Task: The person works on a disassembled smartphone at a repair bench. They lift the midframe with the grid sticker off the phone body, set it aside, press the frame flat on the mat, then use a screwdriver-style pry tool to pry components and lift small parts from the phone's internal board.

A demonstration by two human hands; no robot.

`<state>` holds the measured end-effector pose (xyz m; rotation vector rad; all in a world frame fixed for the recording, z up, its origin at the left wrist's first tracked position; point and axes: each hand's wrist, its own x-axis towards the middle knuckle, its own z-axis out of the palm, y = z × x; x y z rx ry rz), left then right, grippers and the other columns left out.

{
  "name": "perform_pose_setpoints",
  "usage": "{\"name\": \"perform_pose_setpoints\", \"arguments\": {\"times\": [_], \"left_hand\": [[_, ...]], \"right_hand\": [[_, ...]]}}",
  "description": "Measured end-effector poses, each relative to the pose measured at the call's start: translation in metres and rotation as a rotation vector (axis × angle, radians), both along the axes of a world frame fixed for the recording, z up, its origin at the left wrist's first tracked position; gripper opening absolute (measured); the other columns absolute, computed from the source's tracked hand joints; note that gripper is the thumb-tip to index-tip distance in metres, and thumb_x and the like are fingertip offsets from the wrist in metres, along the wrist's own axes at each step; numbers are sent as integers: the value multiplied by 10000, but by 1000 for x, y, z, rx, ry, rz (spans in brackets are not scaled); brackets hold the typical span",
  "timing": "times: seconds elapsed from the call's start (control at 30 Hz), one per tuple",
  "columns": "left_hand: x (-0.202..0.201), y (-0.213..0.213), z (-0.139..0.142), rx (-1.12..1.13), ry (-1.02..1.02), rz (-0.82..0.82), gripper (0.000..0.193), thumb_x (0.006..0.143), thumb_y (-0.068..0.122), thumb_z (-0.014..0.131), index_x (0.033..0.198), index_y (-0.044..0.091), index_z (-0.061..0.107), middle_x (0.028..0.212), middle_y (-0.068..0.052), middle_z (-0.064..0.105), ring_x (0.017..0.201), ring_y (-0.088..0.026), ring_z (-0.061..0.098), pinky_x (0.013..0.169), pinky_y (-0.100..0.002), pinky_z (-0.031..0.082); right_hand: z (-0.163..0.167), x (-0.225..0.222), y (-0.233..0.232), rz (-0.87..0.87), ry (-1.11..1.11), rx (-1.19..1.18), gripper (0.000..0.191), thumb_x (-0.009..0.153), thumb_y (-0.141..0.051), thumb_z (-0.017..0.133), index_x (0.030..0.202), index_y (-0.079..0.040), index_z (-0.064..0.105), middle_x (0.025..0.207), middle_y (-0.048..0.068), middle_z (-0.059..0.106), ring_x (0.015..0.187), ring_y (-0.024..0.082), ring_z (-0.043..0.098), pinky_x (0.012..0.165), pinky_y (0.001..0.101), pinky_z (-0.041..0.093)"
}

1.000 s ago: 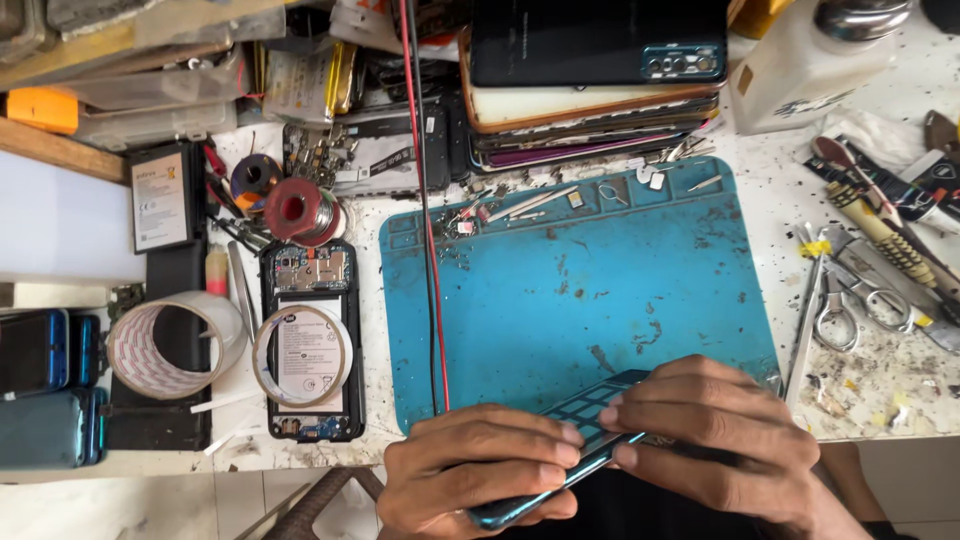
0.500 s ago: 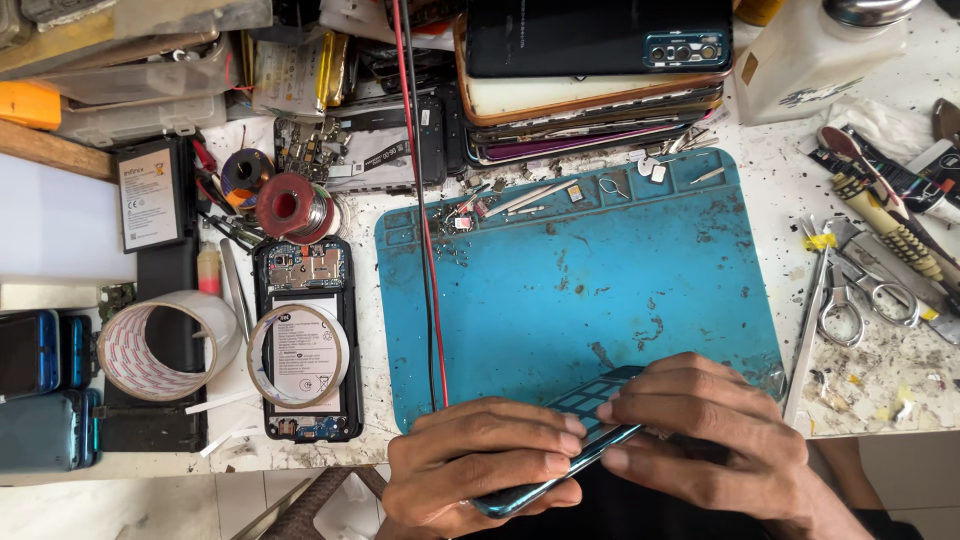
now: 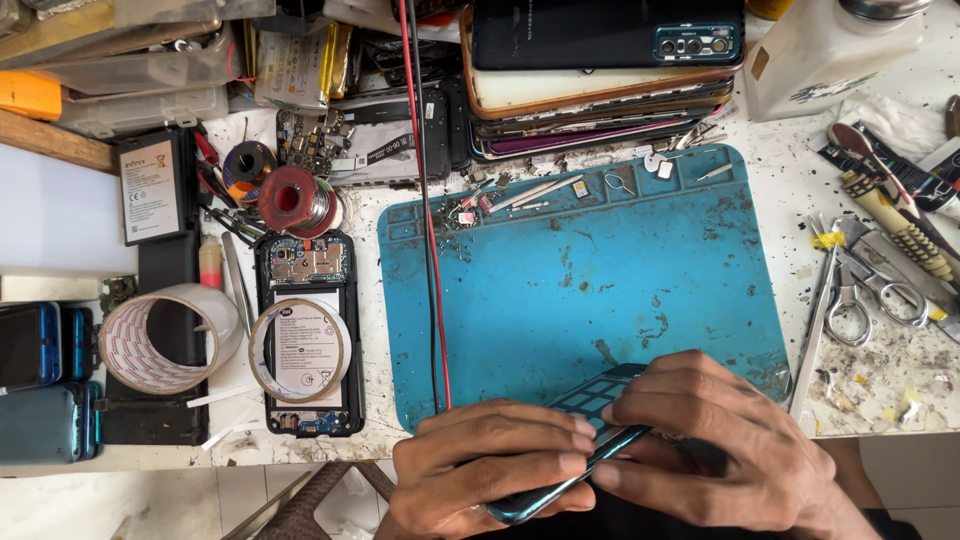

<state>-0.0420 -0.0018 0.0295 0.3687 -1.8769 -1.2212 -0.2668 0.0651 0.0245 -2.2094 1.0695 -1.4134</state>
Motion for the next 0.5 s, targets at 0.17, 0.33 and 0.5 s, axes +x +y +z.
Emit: {"name": "perform_pose_setpoints", "arguments": {"times": [0.17,0.33,0.5], "left_hand": [[0,0,1,1,-13,-11,356,856,21,913,1159,24,725,1069,-122,777,1052,-273,817,941,-401,725],[-3,-4,6,-16,-12,-21,356,850,21,910,1154,31,726,1072,-127,781,1055,-279,816,929,-392,724],[-5,-4,12,-106,-14,-45,260,822,69,884,1009,30,707,985,-110,767,986,-290,811,885,-430,720]], "right_hand": [[10,0,4,-43,46,84,440,750,47,812,1135,-151,730,1051,79,669,938,248,714,810,427,598],[4,-1,1,-37,-9,54,366,755,-86,811,1106,-132,719,1078,96,690,970,269,722,851,469,566],[-20,0,3,-99,-146,-2,269,813,-138,839,1024,-42,703,995,91,717,915,239,741,818,420,583]]}}
